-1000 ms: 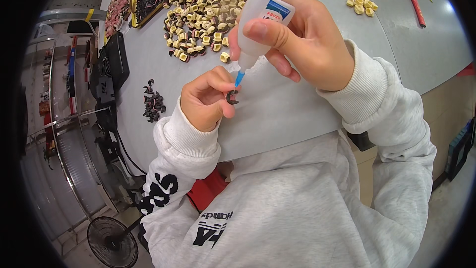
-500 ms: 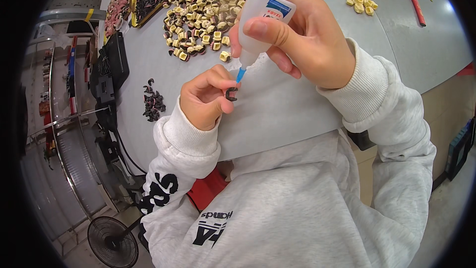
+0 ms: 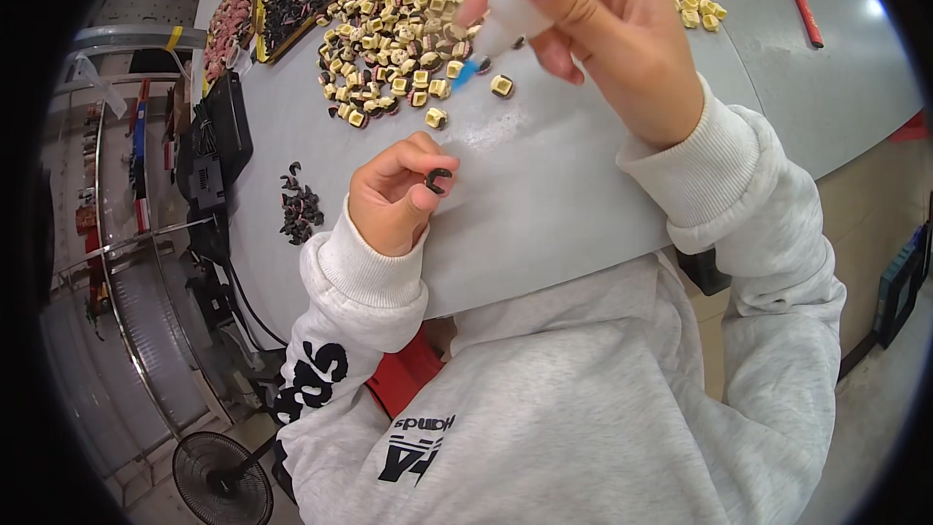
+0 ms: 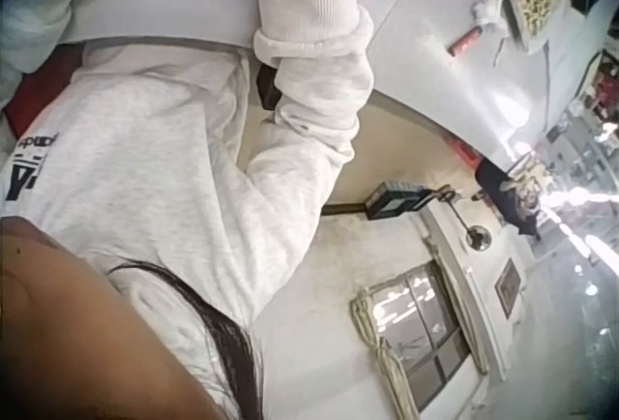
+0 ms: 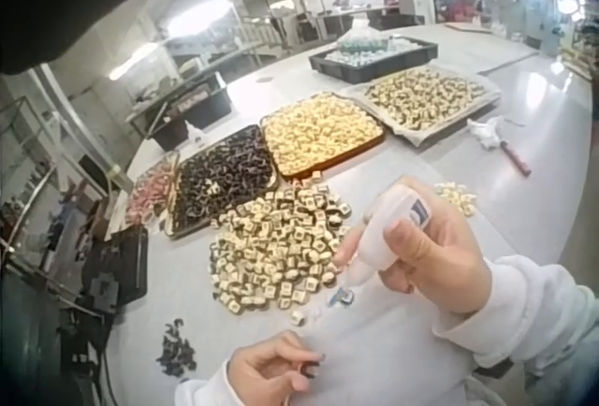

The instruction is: Applying glue to small black bases and attaching gold-colored toy components.

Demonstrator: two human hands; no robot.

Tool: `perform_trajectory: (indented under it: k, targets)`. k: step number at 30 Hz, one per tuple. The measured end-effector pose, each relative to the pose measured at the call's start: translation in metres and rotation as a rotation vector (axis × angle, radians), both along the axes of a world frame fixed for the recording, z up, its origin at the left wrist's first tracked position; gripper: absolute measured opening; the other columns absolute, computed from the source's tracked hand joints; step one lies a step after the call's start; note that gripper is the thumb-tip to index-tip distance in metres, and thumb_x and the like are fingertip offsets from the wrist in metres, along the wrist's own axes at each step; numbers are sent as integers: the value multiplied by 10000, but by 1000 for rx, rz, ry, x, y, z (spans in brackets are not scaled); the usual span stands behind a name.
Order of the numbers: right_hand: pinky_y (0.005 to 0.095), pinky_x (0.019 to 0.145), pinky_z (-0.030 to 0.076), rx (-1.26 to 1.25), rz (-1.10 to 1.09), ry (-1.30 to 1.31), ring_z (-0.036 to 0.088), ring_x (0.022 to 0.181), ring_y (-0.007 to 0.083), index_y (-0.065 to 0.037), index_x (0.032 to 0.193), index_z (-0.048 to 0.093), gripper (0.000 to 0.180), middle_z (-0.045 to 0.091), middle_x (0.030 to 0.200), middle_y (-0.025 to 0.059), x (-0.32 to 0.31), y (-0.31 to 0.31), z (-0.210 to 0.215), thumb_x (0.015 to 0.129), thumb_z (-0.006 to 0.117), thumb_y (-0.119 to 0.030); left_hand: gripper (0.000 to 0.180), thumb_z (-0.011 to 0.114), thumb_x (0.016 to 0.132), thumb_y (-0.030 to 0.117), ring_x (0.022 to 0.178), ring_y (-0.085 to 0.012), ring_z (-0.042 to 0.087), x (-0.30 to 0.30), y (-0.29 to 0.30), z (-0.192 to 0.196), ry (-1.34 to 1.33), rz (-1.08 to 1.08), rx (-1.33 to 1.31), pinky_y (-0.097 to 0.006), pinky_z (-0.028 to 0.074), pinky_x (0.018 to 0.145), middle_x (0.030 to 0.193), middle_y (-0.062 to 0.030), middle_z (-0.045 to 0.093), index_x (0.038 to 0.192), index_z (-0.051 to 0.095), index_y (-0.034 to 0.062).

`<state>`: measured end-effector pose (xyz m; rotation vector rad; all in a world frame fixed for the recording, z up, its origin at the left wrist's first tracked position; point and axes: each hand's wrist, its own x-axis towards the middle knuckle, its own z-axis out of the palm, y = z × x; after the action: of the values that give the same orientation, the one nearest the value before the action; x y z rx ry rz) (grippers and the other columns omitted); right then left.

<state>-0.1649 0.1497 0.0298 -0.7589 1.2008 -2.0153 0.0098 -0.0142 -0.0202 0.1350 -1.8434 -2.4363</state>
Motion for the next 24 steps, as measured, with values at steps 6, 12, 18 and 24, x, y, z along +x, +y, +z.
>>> perform_trajectory:
  k: [6,12,18,24]
  targets:
    - [249,643,491,-50,-436,328,576,760,130,-8,1022,446,267,576,880,91,-27,-15,-16,859,598,-156,292,666,817,223,798,-89,472,2,-4,-4,39,19,-4,-217,380,749,854,-12,515,994,615,-3]
    - [216,627,474,248,-729,1100,573,681,117,-17,994,467,306,600,854,83,-66,-8,-45,817,644,-194,302,641,841,252,814,-69,478,1,-6,-10,-1,40,21,-208,378,750,903,4,535,1025,597,16]
    - [269,812,467,441,-664,817,599,898,165,-17,974,502,358,623,905,72,-63,-12,-53,696,728,-31,377,608,848,296,711,-128,448,6,-5,-9,19,97,-30,-250,369,675,802,-30,491,1030,554,-30]
    - [281,774,465,418,-702,824,588,863,149,-20,983,513,250,626,919,72,-66,-3,-38,806,641,-142,335,634,843,296,773,-58,473,6,-11,-13,-39,96,19,-194,384,710,844,24,542,1034,588,25]
